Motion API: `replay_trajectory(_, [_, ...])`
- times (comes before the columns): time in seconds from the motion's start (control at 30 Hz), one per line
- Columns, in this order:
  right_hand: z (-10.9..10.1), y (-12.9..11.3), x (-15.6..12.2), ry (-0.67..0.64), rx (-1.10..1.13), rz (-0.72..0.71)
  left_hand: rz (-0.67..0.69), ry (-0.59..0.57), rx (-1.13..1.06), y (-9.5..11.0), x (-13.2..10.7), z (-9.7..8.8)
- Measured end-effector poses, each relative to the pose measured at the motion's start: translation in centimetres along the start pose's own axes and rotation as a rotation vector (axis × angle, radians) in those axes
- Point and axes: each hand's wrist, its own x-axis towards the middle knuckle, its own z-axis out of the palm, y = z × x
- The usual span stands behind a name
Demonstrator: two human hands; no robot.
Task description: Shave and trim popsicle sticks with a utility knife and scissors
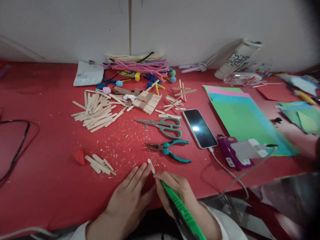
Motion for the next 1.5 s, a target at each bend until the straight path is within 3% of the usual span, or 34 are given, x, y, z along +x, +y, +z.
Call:
replay_trajectory(0.13, [-0.1,1.0,-0.7,0.064,0.042,0.015,-0.005,-0.015,0.026,0.0,0.1,-0.2])
replay_trajectory(0.27, [-1.0,0.8,-2.1,0.141,0.022,-0.096,0.003,-0.007,0.040,0.1,0.2,-0.4])
replay_trajectory(0.4, [-1.7,0.1,-2.8,0.189,0.058,-0.013,-0.001,-0.017,0.032,0.2,0.2,-0.7])
replay_trajectory(0.5, [-1.4,0.4,-2.9,0.217,0.139,-0.023,-0.014,-0.041,0.003,0.2,0.1,-0.9])
replay_trajectory(0.57, [-1.0,0.6,-2.9,0.230,0.133,0.052,-0.023,-0.045,-0.002,0.2,0.1,-1.0])
replay_trajectory(0.67, [-0.5,0.9,-2.9,0.217,0.119,0.122,-0.022,-0.046,0.009,0.2,0.1,-1.1])
replay_trajectory(0.9, [-0.3,1.1,-2.7,0.215,0.074,0.058,-0.015,-0.052,0.007,0.2,0.3,-1.0])
replay_trajectory(1.17, [-0.9,0.4,-2.5,0.198,0.050,0.108,-0.016,-0.027,0.020,0.2,0.4,-1.0])
replay_trajectory(1.37, [-0.6,0.8,-2.5,0.174,0.023,0.027,-0.006,0.000,0.055,0.1,0.4,-0.6])
replay_trajectory(1.5, [-1.0,0.5,-1.9,0.073,-0.058,-0.069,-0.005,0.053,0.079,0.1,0.4,-0.5])
